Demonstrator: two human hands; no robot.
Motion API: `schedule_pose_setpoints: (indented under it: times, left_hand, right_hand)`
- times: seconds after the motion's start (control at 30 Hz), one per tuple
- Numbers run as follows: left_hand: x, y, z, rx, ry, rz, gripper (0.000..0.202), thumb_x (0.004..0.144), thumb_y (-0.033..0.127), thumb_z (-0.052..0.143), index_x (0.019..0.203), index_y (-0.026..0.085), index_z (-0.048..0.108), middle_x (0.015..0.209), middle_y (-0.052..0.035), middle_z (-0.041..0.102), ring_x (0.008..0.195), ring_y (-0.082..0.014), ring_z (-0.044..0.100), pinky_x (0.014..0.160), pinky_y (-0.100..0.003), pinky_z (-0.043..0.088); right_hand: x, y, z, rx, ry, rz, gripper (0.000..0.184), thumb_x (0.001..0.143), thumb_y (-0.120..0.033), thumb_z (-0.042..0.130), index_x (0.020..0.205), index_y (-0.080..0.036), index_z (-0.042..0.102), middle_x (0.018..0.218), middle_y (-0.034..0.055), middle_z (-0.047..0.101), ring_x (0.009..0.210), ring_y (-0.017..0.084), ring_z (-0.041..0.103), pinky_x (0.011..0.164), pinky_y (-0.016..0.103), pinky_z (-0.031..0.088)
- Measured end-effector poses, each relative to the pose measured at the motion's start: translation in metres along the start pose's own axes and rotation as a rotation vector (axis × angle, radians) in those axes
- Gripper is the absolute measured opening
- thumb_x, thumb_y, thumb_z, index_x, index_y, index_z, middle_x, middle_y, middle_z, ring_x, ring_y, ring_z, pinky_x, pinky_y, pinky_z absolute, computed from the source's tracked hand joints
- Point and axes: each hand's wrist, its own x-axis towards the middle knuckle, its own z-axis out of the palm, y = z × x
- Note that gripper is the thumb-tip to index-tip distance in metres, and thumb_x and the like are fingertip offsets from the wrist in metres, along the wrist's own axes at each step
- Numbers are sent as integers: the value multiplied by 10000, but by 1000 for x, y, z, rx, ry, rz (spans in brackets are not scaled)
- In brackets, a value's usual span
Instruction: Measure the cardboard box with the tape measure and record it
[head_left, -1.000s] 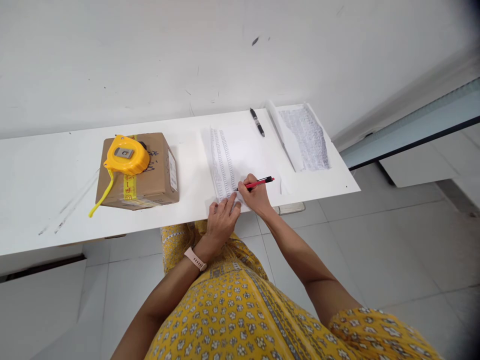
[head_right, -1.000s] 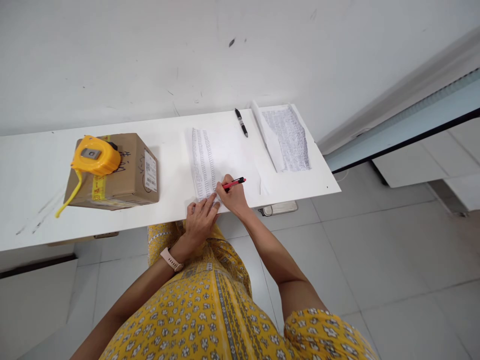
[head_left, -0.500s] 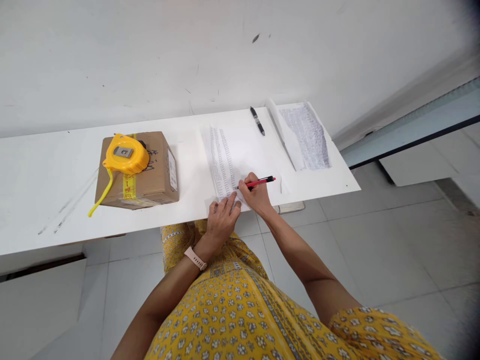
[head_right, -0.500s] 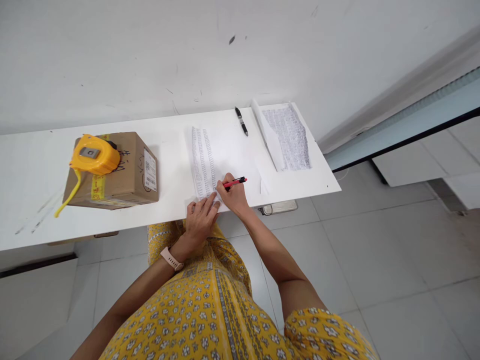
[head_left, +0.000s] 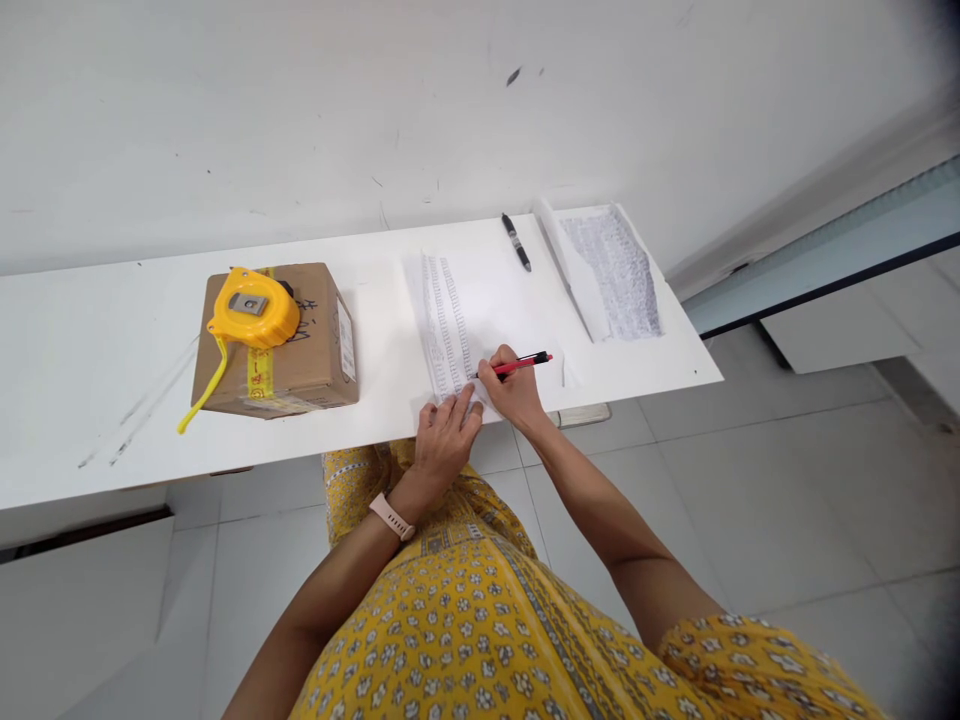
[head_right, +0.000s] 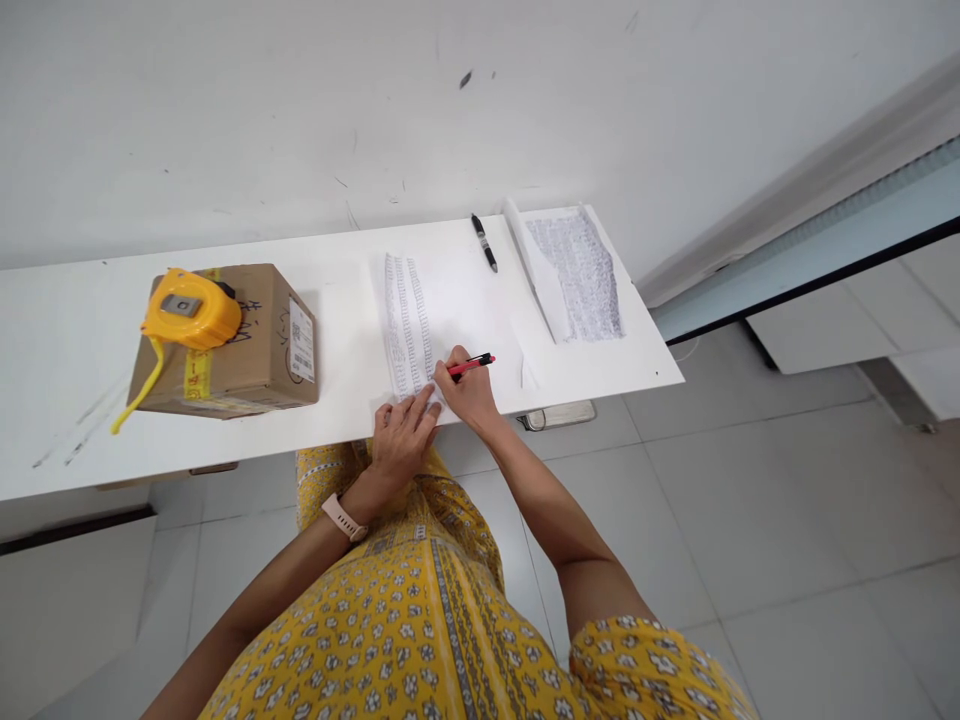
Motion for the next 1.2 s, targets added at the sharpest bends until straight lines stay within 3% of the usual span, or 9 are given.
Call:
schedule_pose_setpoints:
  times: [0.37,0.9,1.2]
  left_hand:
    - [0,0,2,13,42,7,278,1011,222,498,1240,218,655,1476,-95,567,1186,-270,621,921,-456,453]
    - [2,0,0,-93,-11,-26,295,1015,210,483,1257,226,651,1487,-102,550,1213,-294,613,933,-483,442]
    - [1,1,-2,-17,21,2,289,1022,216,471,1248,214,652,1487,-88,551,1188,-286,621,921,-474,451]
  right_hand:
    - [1,4,0,-9,3,-33,296,840,-310,547,638,-251,340,568,-68,356,542,125,374,564,284,317]
    - [0,0,0,0,42,-19,281,841,-309,523,636,-259,338,578,-67,352,547,130,386,574,291,329]
    - [0,3,-1,-27,35,-24,282,838,-304,523,641,-258,327,579,-67,350,548,131,382,580,293,327]
